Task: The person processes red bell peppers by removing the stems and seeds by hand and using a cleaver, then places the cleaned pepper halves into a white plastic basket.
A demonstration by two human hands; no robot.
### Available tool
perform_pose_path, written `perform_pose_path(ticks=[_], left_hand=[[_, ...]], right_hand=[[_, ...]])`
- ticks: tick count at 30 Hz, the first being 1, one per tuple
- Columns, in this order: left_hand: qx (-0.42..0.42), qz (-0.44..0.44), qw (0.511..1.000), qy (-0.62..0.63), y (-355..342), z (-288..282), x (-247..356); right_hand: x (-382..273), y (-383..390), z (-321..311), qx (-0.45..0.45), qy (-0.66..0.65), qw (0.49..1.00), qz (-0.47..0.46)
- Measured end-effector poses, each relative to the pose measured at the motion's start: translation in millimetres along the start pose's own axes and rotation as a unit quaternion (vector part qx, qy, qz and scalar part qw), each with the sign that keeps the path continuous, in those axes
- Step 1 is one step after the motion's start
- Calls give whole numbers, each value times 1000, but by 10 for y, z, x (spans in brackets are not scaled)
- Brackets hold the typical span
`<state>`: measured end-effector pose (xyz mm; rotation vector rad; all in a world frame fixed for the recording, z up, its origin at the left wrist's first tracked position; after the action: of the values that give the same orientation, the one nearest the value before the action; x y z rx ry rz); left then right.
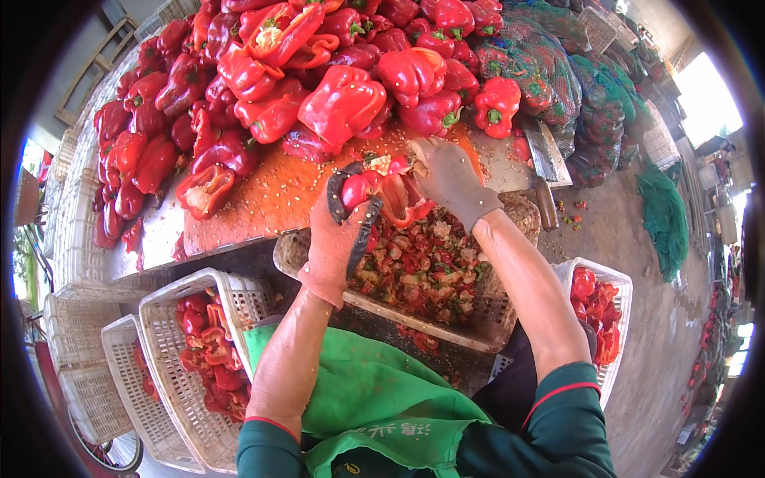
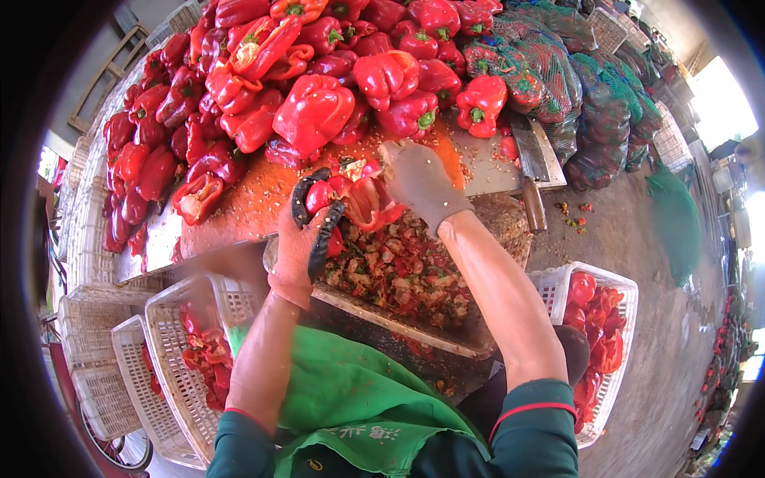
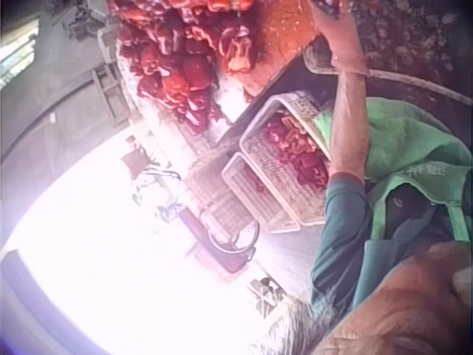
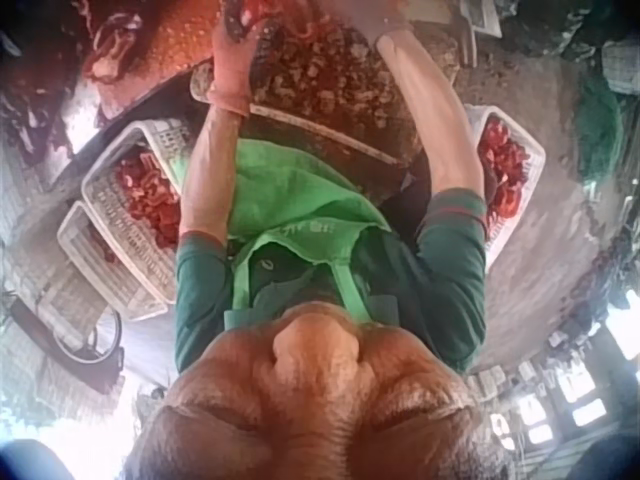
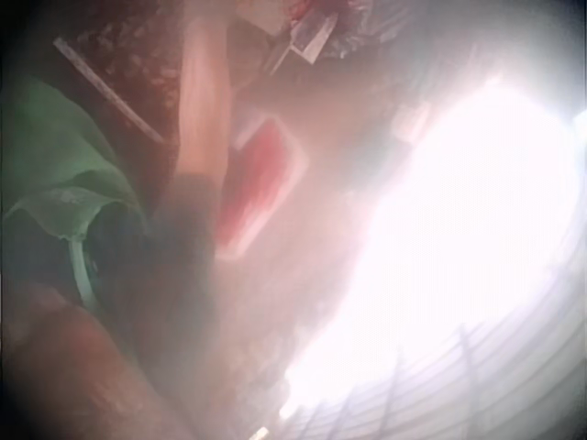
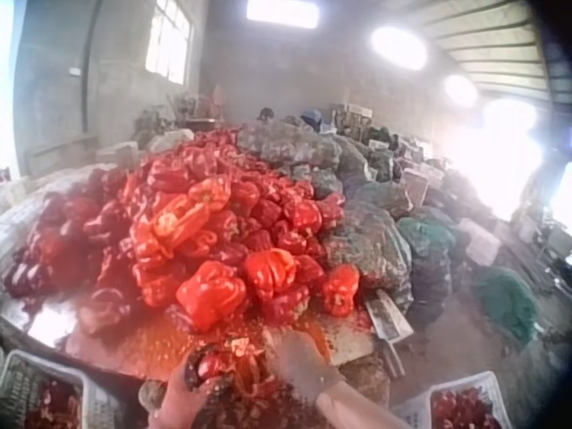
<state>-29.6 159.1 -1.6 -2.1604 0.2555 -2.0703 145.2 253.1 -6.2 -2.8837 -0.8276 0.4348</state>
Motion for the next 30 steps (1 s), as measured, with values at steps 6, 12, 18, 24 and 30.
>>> perform_pose_path(ticks=[6, 12, 18, 24, 30], left_hand=[[11, -56, 995, 83, 12, -70, -110], [3, -48, 993, 112, 37, -78, 54], [-84, -60, 984, 144, 48, -24, 118], [-190, -128, 907, 354, 121, 60, -23], [-229, -162, 869, 408, 180, 294, 66]], right_hand=[[223, 262, -124, 96, -550, 807, 192], [-97, 639, -362, 22, -601, 760, 247], [-158, 768, -156, 32, -626, 750, 211], [-163, 791, -294, 24, -620, 771, 143], [-230, 757, -241, 19, -666, 730, 151]])
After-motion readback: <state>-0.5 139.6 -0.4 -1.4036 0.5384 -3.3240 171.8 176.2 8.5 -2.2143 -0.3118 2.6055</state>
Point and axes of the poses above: each hand's wrist, its own y-axis away from the middle knuckle, its own z-axis out of the palm, x = y × z, the point moved 5 cm from there along -y, towards the middle knuckle, and after that the axes turned 9 degrees about -x, right-handed, at the moved point
